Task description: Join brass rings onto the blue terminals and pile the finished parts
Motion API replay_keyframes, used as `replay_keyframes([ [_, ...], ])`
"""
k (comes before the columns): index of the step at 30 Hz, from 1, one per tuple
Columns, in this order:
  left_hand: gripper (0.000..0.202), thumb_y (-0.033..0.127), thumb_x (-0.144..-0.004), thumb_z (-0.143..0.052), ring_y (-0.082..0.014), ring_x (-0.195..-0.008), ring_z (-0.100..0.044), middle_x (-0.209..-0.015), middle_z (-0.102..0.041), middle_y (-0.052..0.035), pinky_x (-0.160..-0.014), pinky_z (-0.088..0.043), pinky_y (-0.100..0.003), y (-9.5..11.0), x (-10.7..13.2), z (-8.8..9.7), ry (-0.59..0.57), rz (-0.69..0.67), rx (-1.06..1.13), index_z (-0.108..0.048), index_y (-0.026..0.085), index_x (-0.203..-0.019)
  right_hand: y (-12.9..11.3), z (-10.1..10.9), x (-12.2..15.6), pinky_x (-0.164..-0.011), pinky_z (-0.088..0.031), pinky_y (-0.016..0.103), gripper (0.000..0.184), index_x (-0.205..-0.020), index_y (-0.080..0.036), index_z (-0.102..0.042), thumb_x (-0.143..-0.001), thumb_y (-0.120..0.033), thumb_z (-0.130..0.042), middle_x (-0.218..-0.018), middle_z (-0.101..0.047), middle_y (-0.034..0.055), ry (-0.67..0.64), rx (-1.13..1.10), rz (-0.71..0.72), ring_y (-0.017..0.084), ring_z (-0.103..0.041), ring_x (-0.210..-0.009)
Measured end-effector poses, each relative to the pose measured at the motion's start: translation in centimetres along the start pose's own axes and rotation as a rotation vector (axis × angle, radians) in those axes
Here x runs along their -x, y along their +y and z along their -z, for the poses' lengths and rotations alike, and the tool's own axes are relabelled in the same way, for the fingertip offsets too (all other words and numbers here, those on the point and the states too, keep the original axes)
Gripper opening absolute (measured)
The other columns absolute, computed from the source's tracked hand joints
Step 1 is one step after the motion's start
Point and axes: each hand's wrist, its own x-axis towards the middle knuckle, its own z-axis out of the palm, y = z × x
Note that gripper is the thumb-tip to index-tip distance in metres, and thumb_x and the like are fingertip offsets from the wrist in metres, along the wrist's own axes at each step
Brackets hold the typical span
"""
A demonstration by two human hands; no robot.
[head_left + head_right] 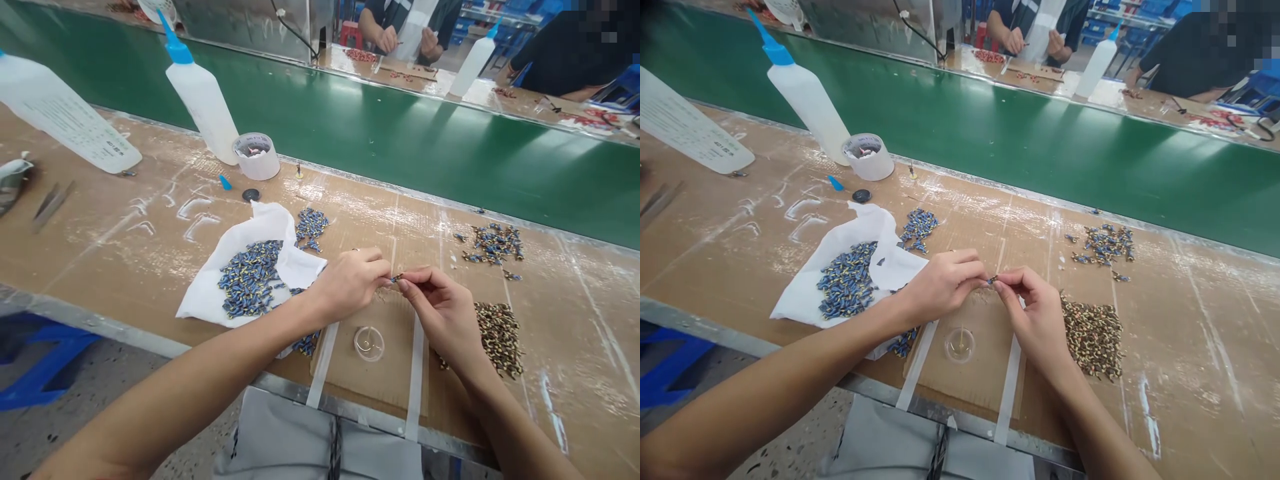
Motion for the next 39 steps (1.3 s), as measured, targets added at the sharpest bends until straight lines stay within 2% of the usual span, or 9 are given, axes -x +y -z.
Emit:
replay_keyframes([
  [5, 0.017, 0.021, -0.094, -0.052, -0.0160, -0.076, -0.057, -0.085, -0.060, -0.0037, -0.069, -0.042, -0.027, 0.3, -0.1, 0.3, -0.049, 0.001, -0.070, -0.065, 0.014, -0.086, -0.3, 0.2, 0.1, -0.078, -0.051, 0.029, 0.006, -0.093, -0.021, -0.067, -0.089, -0.026, -0.065, -0.092, -0.068, 0.0034, -0.027, 0.010, 0.003, 0.016, -0.063, -0.086],
  [9, 0.018, 0.023, -0.095, -0.051, -0.0163, -0.076, -0.058, -0.087, -0.061, -0.0039, -0.068, -0.041, -0.028, 0.4, -0.2, 0.5, -0.084, -0.021, -0.135, -0.065, 0.014, -0.087, -0.3, 0.1, 0.0, -0.074, -0.050, 0.027, 0.006, -0.090, -0.021, -0.066, -0.088, -0.026, -0.066, -0.088, -0.067, 0.0026, -0.033, -0.034, -0.038, 0.015, -0.062, -0.082],
  [15, 0.009, 0.013, -0.088, -0.054, -0.0181, -0.078, -0.057, -0.088, -0.062, -0.0049, -0.064, -0.039, -0.030, 0.9, -0.1, 0.4, -0.135, -0.036, -0.220, -0.063, 0.013, -0.086, 0.2, -0.4, 0.2, -0.067, -0.045, 0.026, 0.005, -0.086, -0.021, -0.061, -0.090, -0.023, -0.061, -0.080, -0.059, 0.0003, -0.087, -0.012, -0.014, 0.013, -0.055, -0.074],
  [19, 0.008, 0.012, -0.087, -0.054, -0.0187, -0.077, -0.057, -0.088, -0.062, -0.0061, -0.061, -0.038, -0.031, 1.0, 0.0, 0.4, -0.177, -0.024, -0.243, -0.062, 0.013, -0.086, 0.8, -0.7, 0.5, -0.064, -0.043, 0.026, 0.007, -0.085, -0.020, -0.059, -0.092, -0.023, -0.058, -0.078, -0.055, -0.0002, -0.103, 0.009, -0.012, 0.013, -0.052, -0.071],
  [23, 0.008, 0.010, -0.086, -0.053, -0.0179, -0.075, -0.056, -0.088, -0.063, -0.0058, -0.060, -0.037, -0.030, 0.7, 0.1, 0.2, -0.204, -0.011, -0.199, -0.061, 0.013, -0.084, 1.0, -0.8, 0.5, -0.062, -0.041, 0.027, 0.010, -0.083, -0.020, -0.058, -0.092, -0.023, -0.057, -0.075, -0.053, -0.0006, -0.139, 0.034, -0.007, 0.013, -0.050, -0.068],
  [29, 0.009, 0.008, -0.083, -0.054, -0.0163, -0.073, -0.055, -0.085, -0.063, -0.0041, -0.059, -0.034, -0.029, 0.4, 0.2, 0.0, -0.204, -0.008, -0.077, -0.060, 0.013, -0.080, 1.0, -0.4, 0.3, -0.061, -0.042, 0.027, 0.012, -0.080, -0.020, -0.056, -0.092, -0.022, -0.056, -0.072, -0.053, -0.0009, -0.233, -0.046, -0.029, 0.013, -0.051, -0.066],
  [35, 0.011, 0.006, -0.082, -0.055, -0.0157, -0.072, -0.055, -0.081, -0.062, -0.0037, -0.059, -0.033, -0.027, 0.2, 0.1, -0.3, -0.210, 0.004, 0.017, -0.059, 0.014, -0.076, 1.2, -0.6, 0.6, -0.061, -0.041, 0.028, 0.013, -0.079, -0.021, -0.055, -0.092, -0.022, -0.054, -0.071, -0.052, -0.0003, -0.210, 0.104, 0.013, 0.015, -0.049, -0.065],
  [39, 0.011, 0.006, -0.083, -0.054, -0.0163, -0.074, -0.055, -0.082, -0.061, -0.0037, -0.061, -0.034, -0.027, 0.2, 0.1, -0.3, -0.198, 0.021, 0.038, -0.059, 0.014, -0.077, 1.2, -0.6, 0.5, -0.061, -0.043, 0.028, 0.013, -0.081, -0.021, -0.056, -0.093, -0.024, -0.054, -0.072, -0.052, 0.0001, -0.200, 0.049, 0.015, 0.015, -0.051, -0.066],
])
